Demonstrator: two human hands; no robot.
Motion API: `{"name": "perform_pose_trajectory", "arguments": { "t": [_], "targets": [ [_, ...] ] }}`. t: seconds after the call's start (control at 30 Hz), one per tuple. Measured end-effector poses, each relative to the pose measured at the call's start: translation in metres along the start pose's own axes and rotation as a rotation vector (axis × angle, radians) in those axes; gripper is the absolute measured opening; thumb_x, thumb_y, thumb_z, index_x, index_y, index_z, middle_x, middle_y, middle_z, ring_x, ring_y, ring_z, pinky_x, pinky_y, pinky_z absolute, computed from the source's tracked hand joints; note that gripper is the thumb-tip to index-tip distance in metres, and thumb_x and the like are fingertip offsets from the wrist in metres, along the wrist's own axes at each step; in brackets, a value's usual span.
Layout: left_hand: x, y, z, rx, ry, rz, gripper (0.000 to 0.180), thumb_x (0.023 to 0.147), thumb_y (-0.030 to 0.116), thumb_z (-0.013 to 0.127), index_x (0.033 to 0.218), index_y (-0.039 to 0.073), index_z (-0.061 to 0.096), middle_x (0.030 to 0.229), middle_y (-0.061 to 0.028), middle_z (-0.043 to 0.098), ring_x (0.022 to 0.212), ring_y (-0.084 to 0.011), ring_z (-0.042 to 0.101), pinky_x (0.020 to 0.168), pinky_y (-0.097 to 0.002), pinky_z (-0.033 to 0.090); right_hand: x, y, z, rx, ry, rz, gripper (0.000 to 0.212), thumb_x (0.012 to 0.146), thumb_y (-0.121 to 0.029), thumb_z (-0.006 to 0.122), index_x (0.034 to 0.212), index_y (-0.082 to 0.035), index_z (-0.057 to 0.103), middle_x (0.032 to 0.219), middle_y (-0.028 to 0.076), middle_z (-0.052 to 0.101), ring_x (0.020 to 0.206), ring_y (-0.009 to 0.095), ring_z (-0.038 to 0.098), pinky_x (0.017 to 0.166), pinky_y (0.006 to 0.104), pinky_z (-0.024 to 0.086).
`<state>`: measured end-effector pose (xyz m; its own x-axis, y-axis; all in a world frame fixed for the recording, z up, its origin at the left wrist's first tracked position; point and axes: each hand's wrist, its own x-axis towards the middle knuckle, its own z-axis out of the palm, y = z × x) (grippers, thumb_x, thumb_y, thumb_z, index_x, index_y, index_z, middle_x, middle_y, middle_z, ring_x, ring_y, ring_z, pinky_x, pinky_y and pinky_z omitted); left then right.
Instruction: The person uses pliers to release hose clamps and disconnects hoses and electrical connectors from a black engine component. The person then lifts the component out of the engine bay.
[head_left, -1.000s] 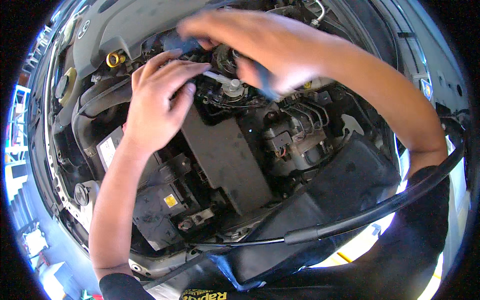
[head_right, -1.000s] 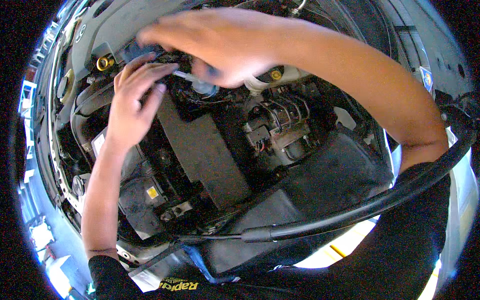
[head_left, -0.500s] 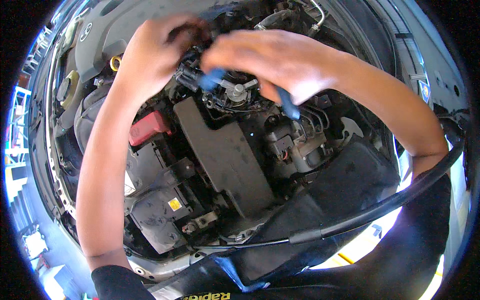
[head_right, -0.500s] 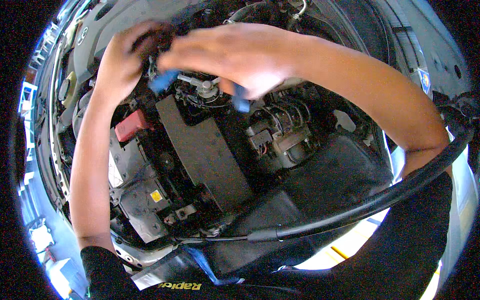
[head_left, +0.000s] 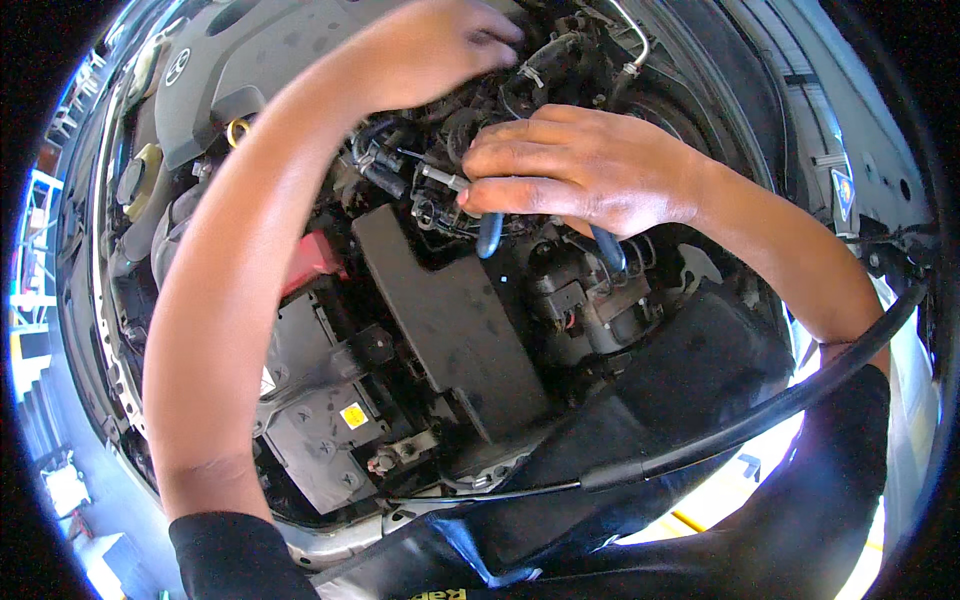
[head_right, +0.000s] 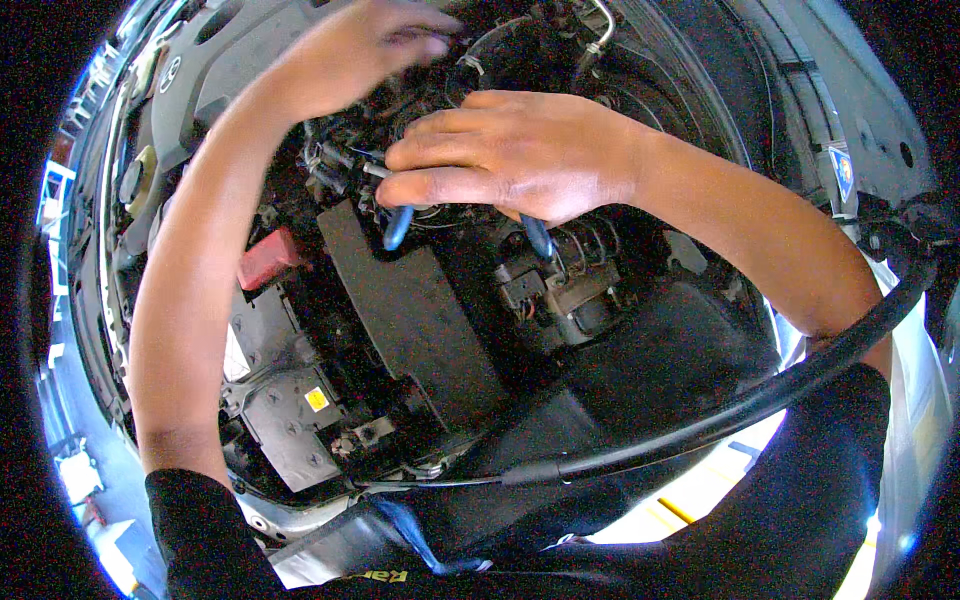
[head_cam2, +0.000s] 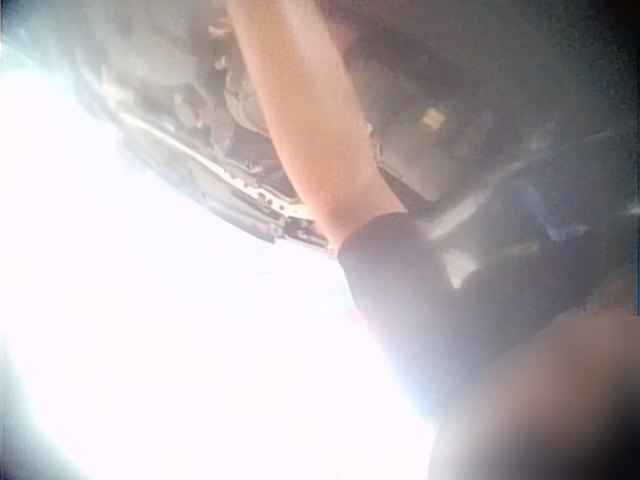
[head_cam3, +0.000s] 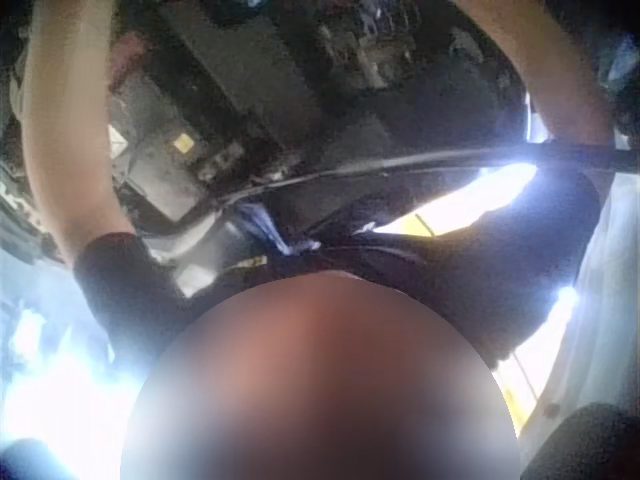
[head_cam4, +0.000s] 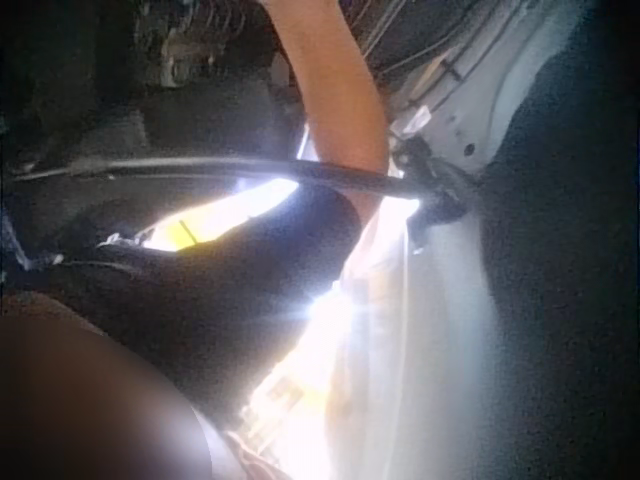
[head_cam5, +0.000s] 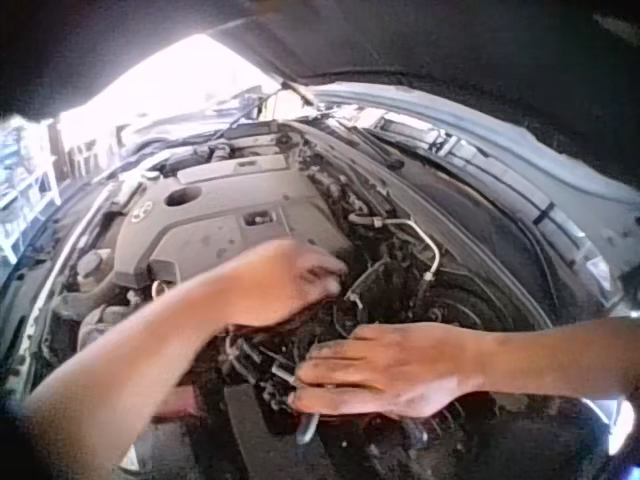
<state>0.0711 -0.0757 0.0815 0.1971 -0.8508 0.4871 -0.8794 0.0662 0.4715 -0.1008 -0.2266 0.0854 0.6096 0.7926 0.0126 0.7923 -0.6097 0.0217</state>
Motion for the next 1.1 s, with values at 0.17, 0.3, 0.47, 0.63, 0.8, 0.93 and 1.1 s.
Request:
{"name": "perform_pose_trajectory", "arguments": {
  "t": [0.17, 0.3, 0.47, 0.63, 0.8, 0.93, 1.1],
  "targets": [
    [0.022, -0.022, 0.042, 0.077, -0.237, -0.117, 0.042, 0.096, 0.038, 0.066, 0.110, -0.001, 0.070, 0.110, -0.0266, 0.069, 0.107, -0.0447, 0.065, 0.094, -0.0509, 0.050, 0.005, -0.001, 0.002, 0.026, 0.070, 0.018, 0.089, 0.071, -0.007, 0.076, 0.154, -0.020, 0.044, 0.145, 0.009, 0.054, 0.130, 0.033, 0.056, 0.104, 0.0445, 0.050],
    [0.008, -0.033, 0.054, 0.051, -0.095, -0.133, 0.039, 0.098, 0.036, 0.064, 0.107, -0.002, 0.068, 0.107, -0.0272, 0.069, 0.106, -0.0466, 0.064, 0.092, -0.0523, 0.050, 0.004, -0.008, 0.003, -0.004, 0.098, 0.074, 0.094, 0.070, -0.008, 0.075, 0.157, -0.023, 0.043, 0.146, 0.008, 0.054, 0.124, 0.033, 0.059, 0.104, 0.0448, 0.050],
    [0.005, -0.025, 0.068, 0.043, 0.070, -0.186, 0.038, 0.100, 0.034, 0.059, 0.097, -0.003, 0.068, 0.100, -0.0284, 0.069, 0.101, -0.0490, 0.064, 0.090, -0.0548, 0.049, 0.002, -0.009, 0.012, -0.090, 0.157, 0.093, 0.091, 0.072, -0.010, 0.074, 0.156, -0.027, 0.044, 0.145, 0.007, 0.055, 0.123, 0.031, 0.060, 0.104, 0.0447, 0.050],
    [0.009, -0.019, 0.073, 0.008, 0.143, -0.264, 0.035, 0.101, 0.032, 0.059, 0.098, -0.002, 0.066, 0.099, -0.0288, 0.069, 0.100, -0.0502, 0.063, 0.088, -0.0559, 0.049, 0.000, -0.008, 0.011, -0.105, 0.135, 0.085, 0.087, 0.075, -0.011, 0.073, 0.155, -0.029, 0.046, 0.146, 0.006, 0.055, 0.125, 0.029, 0.058, 0.107, 0.0437, 0.049],
    [0.008, -0.026, 0.086, 0.003, 0.218, -0.261, 0.034, 0.103, 0.035, 0.058, 0.104, 0.001, 0.065, 0.101, -0.0286, 0.068, 0.102, -0.0513, 0.061, 0.088, -0.0555, 0.049, -0.004, -0.009, 0.006, -0.058, 0.102, 0.080, 0.082, 0.079, -0.010, 0.071, 0.155, -0.031, 0.047, 0.148, 0.004, 0.055, 0.130, 0.026, 0.057, 0.111, 0.0431, 0.048],
    [0.009, -0.013, 0.088, -0.015, 0.264, -0.327, 0.034, 0.102, 0.032, 0.058, 0.106, 0.000, 0.067, 0.100, -0.0276, 0.071, 0.100, -0.0494, 0.064, 0.089, -0.0552, 0.050, -0.001, -0.010, 0.005, -0.097, 0.112, 0.038, 0.069, 0.090, -0.010, 0.056, 0.155, -0.030, 0.045, 0.143, 0.006, 0.057, 0.130, 0.025, 0.058, 0.107, 0.0426, 0.051],
    [0.060, 0.009, 0.070, 0.074, 0.472, 0.118, 0.036, 0.107, 0.026, 0.050, 0.109, -0.003, 0.070, 0.104, -0.0265, 0.072, 0.096, -0.0381, 0.071, 0.091, -0.0457, 0.054, 0.000, -0.015, -0.001, -0.148, 0.137, -0.029, 0.067, 0.087, -0.009, 0.061, 0.150, -0.030, 0.054, 0.138, 0.003, 0.062, 0.127, 0.026, 0.058, 0.107, 0.0423, 0.049]
  ]
}}
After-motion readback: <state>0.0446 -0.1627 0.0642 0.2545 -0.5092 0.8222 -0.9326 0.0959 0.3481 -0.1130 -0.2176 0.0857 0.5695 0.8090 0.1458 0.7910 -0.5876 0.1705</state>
